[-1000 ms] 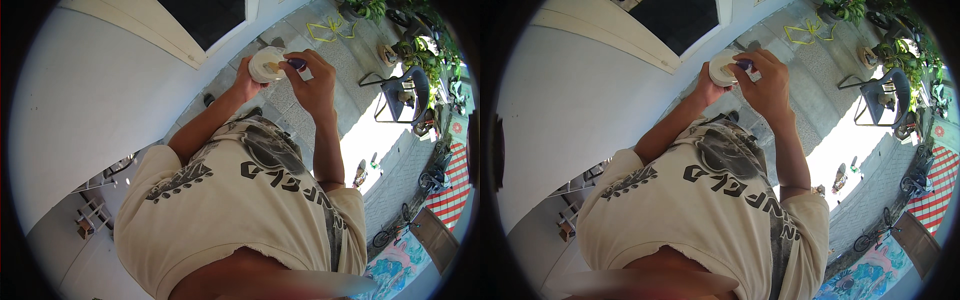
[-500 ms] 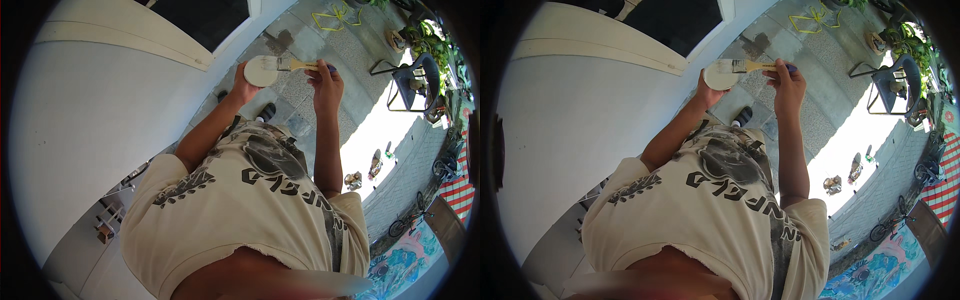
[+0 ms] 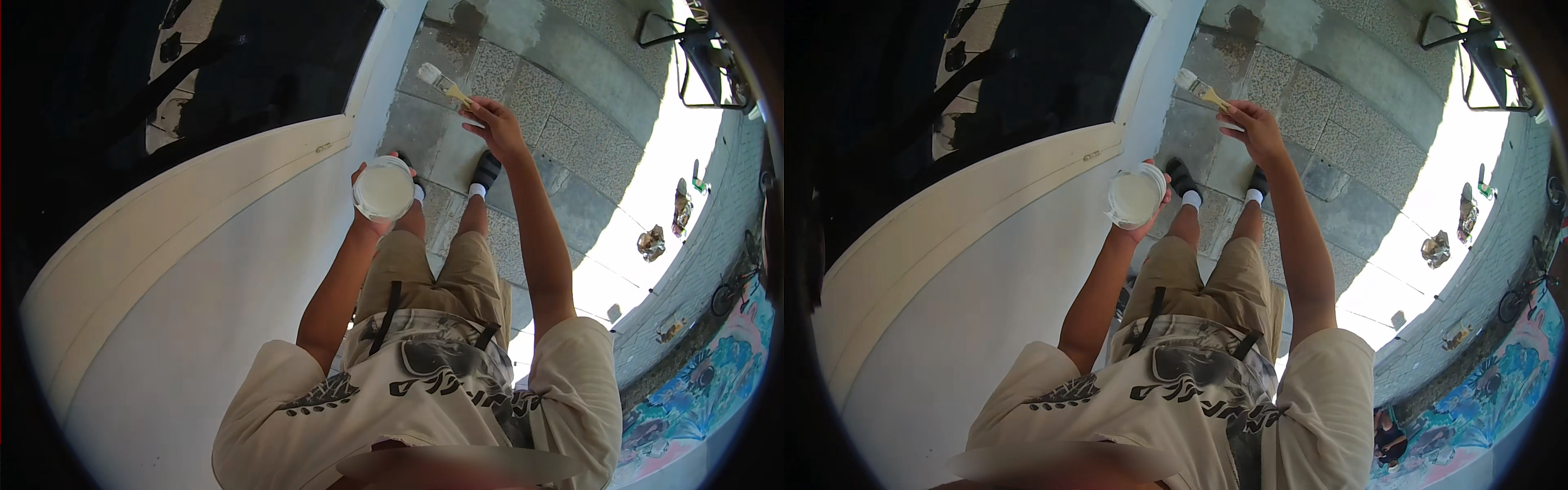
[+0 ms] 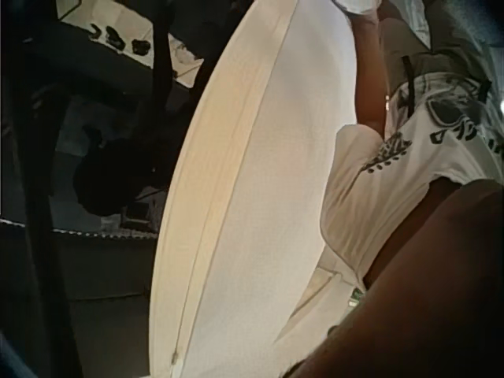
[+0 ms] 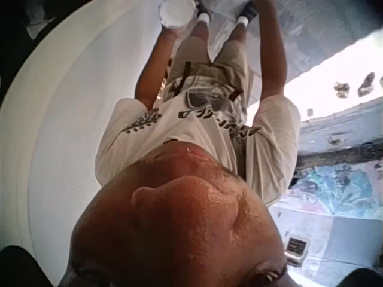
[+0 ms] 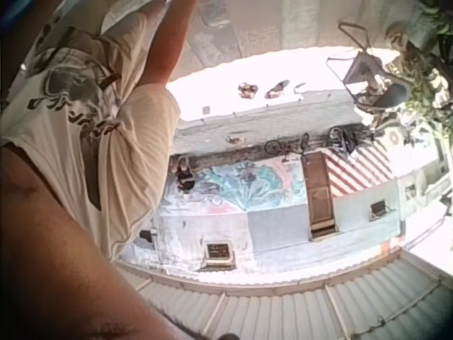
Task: The person paints the white trim around a door frame with a small brush, dipping it into a cup of paint.
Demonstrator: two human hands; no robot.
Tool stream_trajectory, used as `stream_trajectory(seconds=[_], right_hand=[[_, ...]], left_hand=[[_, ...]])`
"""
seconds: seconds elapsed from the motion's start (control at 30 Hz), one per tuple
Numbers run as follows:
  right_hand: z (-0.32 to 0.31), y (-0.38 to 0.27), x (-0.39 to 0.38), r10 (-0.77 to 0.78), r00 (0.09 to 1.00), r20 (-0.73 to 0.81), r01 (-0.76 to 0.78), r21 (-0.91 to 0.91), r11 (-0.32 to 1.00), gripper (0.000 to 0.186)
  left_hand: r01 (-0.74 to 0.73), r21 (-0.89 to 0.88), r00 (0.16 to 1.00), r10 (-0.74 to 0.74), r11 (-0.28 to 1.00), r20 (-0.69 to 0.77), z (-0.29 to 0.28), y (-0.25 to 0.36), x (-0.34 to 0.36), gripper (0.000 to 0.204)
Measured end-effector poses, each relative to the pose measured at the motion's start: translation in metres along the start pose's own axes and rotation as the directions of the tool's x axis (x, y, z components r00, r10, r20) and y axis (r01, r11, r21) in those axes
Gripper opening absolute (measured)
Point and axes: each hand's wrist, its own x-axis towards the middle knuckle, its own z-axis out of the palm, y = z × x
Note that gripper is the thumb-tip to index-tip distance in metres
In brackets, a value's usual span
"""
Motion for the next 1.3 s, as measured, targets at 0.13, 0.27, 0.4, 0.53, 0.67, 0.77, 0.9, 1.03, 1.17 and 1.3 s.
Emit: stream_trajectory(seconds=[0.13,0.27,0.4,0.53,0.67,0.77,0.9,1.03,1.17,1.3], right_hand=[[-0.009,0.077,0.103,-0.005,0.989,0.15,0.063,-0.388,0.919,0.023],[-0.023,0.131,0.208,-0.219,0.921,0.323,0.382,-0.628,0.679,0.029],[-0.01,0.142,0.287,-0.247,0.892,0.379,0.45,-0.692,0.565,0.031],[-0.034,0.115,0.353,-0.619,0.741,0.259,0.645,-0.529,0.551,0.032],[-0.024,0.112,0.361,-0.614,0.789,-0.036,0.511,-0.517,0.687,0.021],[-0.001,0.15,0.339,-0.563,0.805,0.187,0.546,-0.603,0.581,0.032],[0.005,0.181,0.29,-0.391,0.88,0.27,0.462,-0.68,0.57,0.031],[0.006,0.168,0.295,-0.264,0.812,0.521,0.584,-0.708,0.398,0.031],[0.003,0.107,0.35,-0.373,0.796,0.477,0.581,-0.776,0.245,0.034],[-0.039,0.071,0.403,-0.403,0.784,0.472,0.613,-0.69,0.385,0.026]], left_hand=[[0.048,-0.113,0.985,-0.029,0.992,0.168,-0.042,0.016,0.028,0.063],[0.147,-0.279,0.984,-0.111,0.949,0.142,-0.056,0.016,0.055,0.056],[0.163,-0.311,0.974,-0.102,0.936,0.203,-0.08,0.015,0.068,0.054],[0.142,-0.292,0.981,-0.095,0.946,0.167,-0.094,0.001,0.078,0.054],[0.154,-0.28,0.971,-0.093,0.948,0.22,-0.11,-0.004,0.085,0.053],[0.21,-0.35,0.96,-0.125,0.913,0.25,-0.101,-0.001,0.085,0.053],[0.199,-0.344,0.968,-0.129,0.918,0.214,-0.098,0.003,0.085,0.052],[0.174,-0.312,0.973,-0.114,0.934,0.2,-0.099,0.003,0.086,0.052],[0.137,-0.267,0.985,-0.103,0.954,0.137,-0.103,0.005,0.086,0.053],[0.106,-0.243,0.984,-0.066,0.964,0.166,-0.097,-0.001,0.093,0.053]])
